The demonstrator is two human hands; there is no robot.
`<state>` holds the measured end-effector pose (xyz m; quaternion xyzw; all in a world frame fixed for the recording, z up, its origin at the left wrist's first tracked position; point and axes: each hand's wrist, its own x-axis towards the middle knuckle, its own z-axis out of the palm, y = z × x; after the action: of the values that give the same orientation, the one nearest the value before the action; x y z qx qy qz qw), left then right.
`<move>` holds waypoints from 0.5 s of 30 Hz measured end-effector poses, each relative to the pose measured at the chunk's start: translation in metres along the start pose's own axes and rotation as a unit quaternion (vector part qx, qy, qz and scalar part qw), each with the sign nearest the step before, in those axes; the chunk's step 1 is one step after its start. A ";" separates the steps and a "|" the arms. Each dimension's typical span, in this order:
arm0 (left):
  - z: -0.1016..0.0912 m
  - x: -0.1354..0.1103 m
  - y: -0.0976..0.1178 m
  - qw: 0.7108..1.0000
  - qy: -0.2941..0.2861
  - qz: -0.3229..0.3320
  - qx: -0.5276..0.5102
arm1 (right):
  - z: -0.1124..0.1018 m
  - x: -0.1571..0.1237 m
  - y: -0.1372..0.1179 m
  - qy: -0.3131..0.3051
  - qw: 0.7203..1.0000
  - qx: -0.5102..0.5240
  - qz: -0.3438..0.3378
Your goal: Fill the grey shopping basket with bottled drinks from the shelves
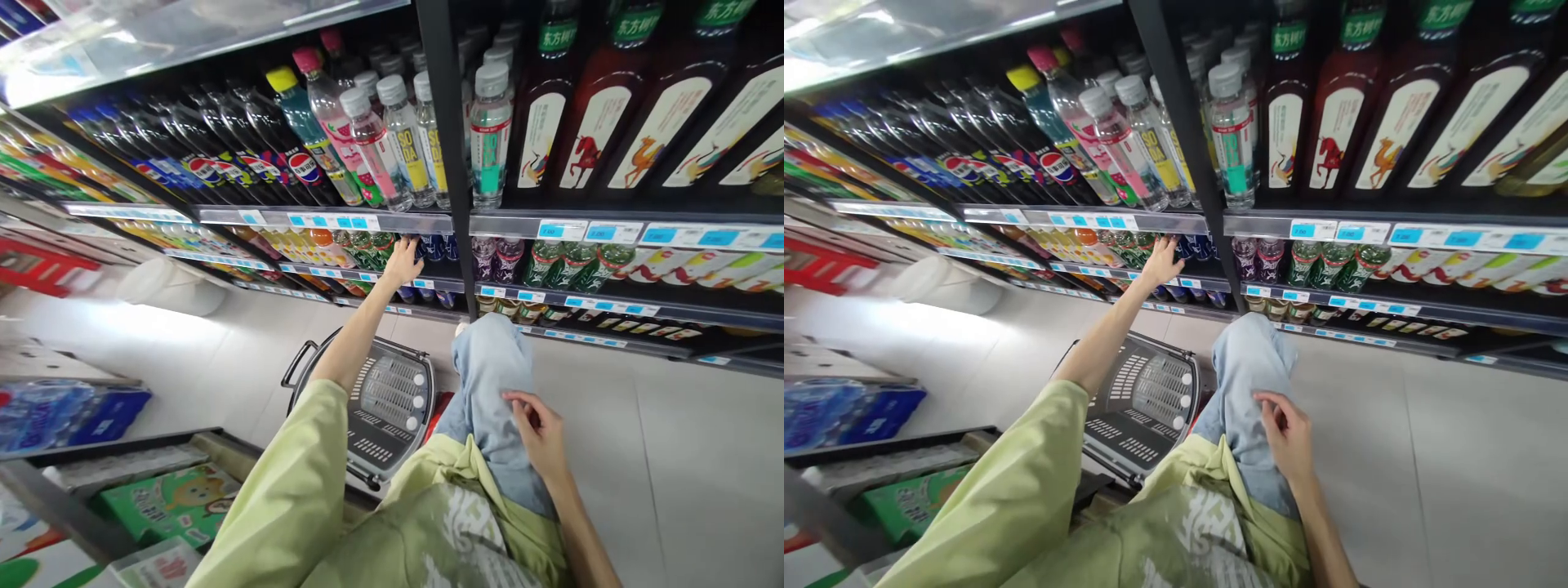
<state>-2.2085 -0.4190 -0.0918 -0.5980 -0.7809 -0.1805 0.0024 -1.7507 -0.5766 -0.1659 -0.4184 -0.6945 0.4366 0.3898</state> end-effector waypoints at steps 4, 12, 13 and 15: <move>-0.012 0.029 0.032 0.995 -0.020 -0.013 0.094 | 0.000 0.001 -0.002 0.001 1.000 0.002 0.003; -0.014 0.064 0.074 0.990 -0.053 -0.018 0.126 | 0.000 0.003 -0.003 -0.004 1.000 -0.005 0.005; -0.015 0.067 0.072 0.991 -0.052 -0.029 0.120 | 0.000 0.003 -0.003 -0.003 1.000 -0.006 0.005; -0.019 0.066 0.062 0.992 -0.042 -0.043 0.112 | 0.000 0.003 -0.002 -0.002 1.000 -0.007 0.007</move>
<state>-2.1736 -0.3488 -0.0423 -0.5671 -0.8204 -0.0669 0.0290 -1.7523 -0.5744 -0.1632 -0.4255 -0.6952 0.4351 0.3826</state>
